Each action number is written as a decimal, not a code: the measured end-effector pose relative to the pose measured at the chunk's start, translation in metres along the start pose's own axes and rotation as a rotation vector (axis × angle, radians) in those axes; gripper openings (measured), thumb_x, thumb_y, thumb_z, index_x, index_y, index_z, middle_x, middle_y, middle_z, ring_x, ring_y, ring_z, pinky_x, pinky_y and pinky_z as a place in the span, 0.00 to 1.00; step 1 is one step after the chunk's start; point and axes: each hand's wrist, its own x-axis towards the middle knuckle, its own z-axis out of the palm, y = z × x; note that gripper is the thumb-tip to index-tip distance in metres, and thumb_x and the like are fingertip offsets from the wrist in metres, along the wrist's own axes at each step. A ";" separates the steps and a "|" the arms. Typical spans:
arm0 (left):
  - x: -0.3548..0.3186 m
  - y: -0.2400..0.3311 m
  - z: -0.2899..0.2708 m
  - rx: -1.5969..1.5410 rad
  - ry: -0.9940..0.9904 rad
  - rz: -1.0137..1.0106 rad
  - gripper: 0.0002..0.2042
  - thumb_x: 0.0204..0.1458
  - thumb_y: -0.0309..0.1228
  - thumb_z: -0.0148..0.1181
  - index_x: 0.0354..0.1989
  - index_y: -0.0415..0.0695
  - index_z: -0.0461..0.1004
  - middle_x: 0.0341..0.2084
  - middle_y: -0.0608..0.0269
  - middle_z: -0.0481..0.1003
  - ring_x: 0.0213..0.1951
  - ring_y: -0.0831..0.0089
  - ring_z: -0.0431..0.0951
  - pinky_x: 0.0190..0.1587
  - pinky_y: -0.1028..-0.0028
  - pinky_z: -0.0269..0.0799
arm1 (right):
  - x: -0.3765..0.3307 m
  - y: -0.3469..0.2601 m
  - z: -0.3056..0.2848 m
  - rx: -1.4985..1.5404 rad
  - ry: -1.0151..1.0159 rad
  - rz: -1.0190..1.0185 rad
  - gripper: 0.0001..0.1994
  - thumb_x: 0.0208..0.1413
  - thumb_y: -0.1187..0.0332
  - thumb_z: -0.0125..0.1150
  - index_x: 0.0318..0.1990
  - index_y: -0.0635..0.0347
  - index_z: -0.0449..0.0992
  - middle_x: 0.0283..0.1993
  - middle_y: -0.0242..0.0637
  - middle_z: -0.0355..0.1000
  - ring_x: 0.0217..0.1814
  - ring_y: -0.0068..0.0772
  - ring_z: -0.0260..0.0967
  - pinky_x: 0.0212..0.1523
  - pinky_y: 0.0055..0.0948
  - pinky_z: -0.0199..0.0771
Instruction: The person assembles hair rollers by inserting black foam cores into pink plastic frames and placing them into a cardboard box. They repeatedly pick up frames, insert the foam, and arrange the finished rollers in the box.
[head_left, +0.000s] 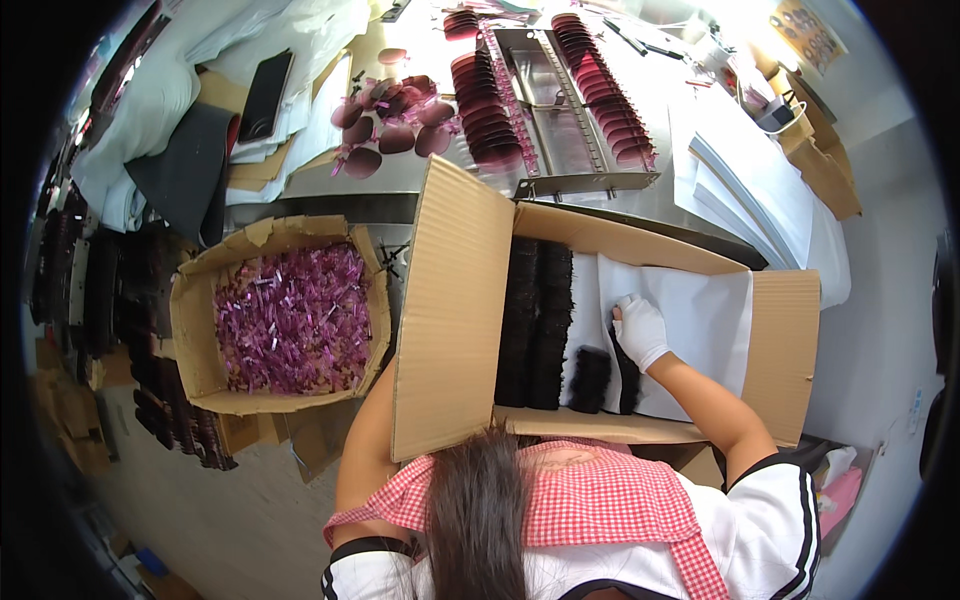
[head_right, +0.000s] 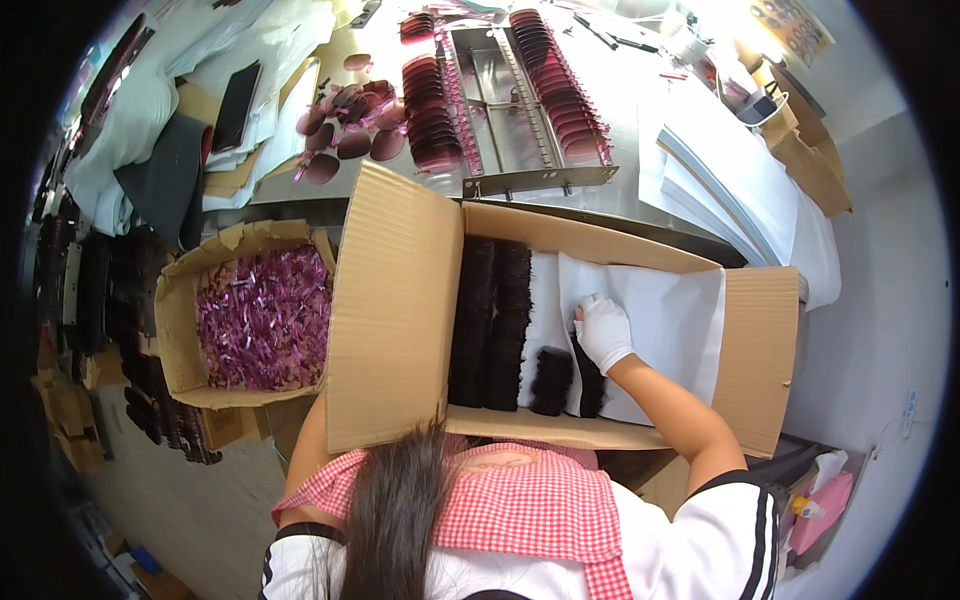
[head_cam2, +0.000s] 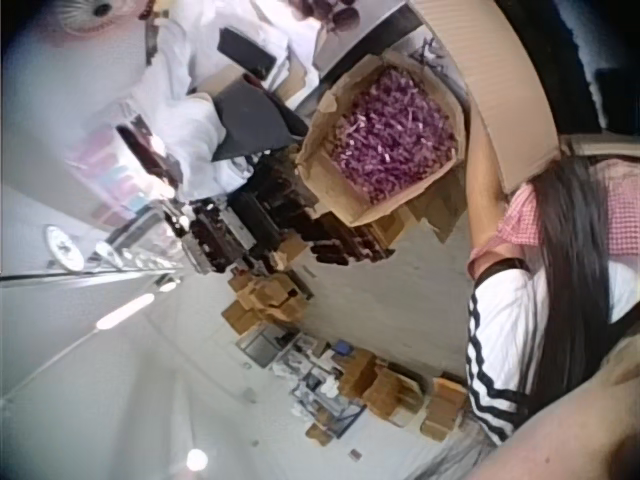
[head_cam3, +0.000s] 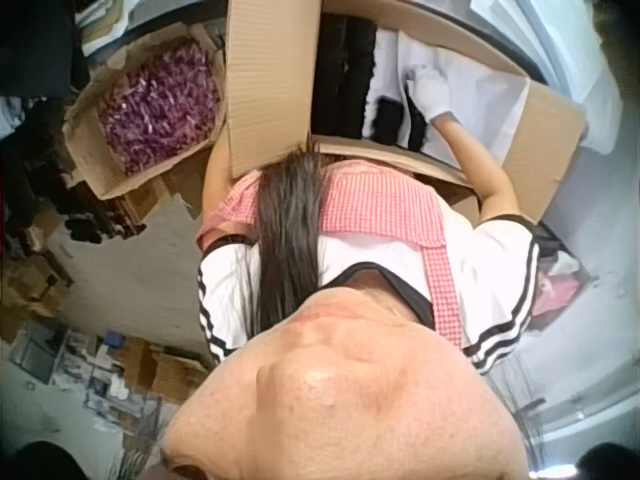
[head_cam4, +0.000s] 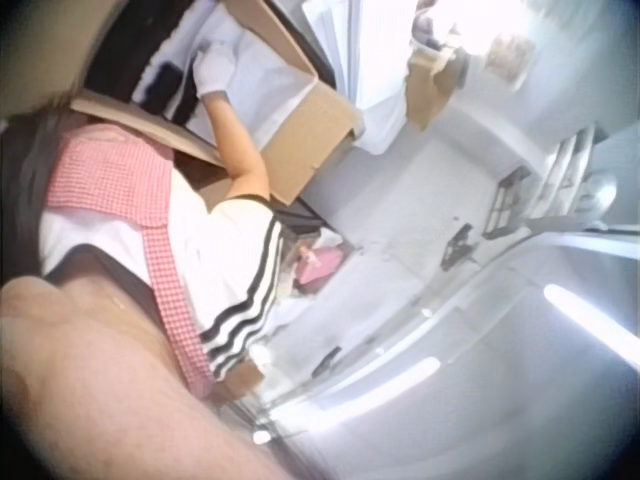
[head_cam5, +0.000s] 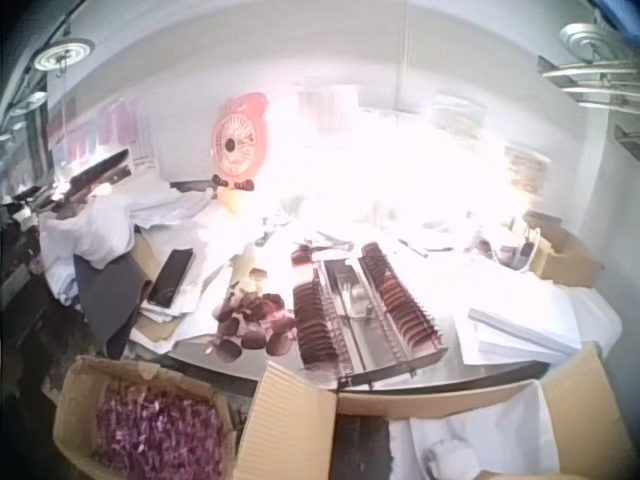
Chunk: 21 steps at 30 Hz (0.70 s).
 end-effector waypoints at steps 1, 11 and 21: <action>0.001 0.010 -0.004 -0.025 -0.001 -0.001 0.18 0.67 0.32 0.44 0.62 0.41 0.66 0.57 0.50 0.71 0.51 0.62 0.77 0.48 0.70 0.76 | -0.002 0.001 0.002 0.076 0.039 0.031 0.09 0.58 0.64 0.58 0.36 0.62 0.75 0.41 0.49 0.73 0.40 0.53 0.73 0.42 0.47 0.75; 0.062 0.172 -0.032 1.387 0.236 1.053 0.19 0.65 0.29 0.47 0.63 0.42 0.64 0.55 0.48 0.72 0.53 0.49 0.74 0.55 0.61 0.72 | -0.005 -0.007 -0.027 -0.136 -0.062 -0.007 0.20 0.55 0.53 0.62 0.39 0.65 0.76 0.42 0.46 0.73 0.43 0.44 0.72 0.44 0.40 0.75; 0.107 0.271 0.056 1.564 -0.340 0.364 0.44 0.41 0.57 0.67 0.58 0.31 0.68 0.51 0.39 0.74 0.54 0.54 0.74 0.61 0.65 0.67 | 0.095 -0.057 -0.151 0.397 0.617 -0.636 0.21 0.47 0.67 0.70 0.48 0.62 0.72 0.49 0.43 0.72 0.54 0.48 0.70 0.57 0.40 0.69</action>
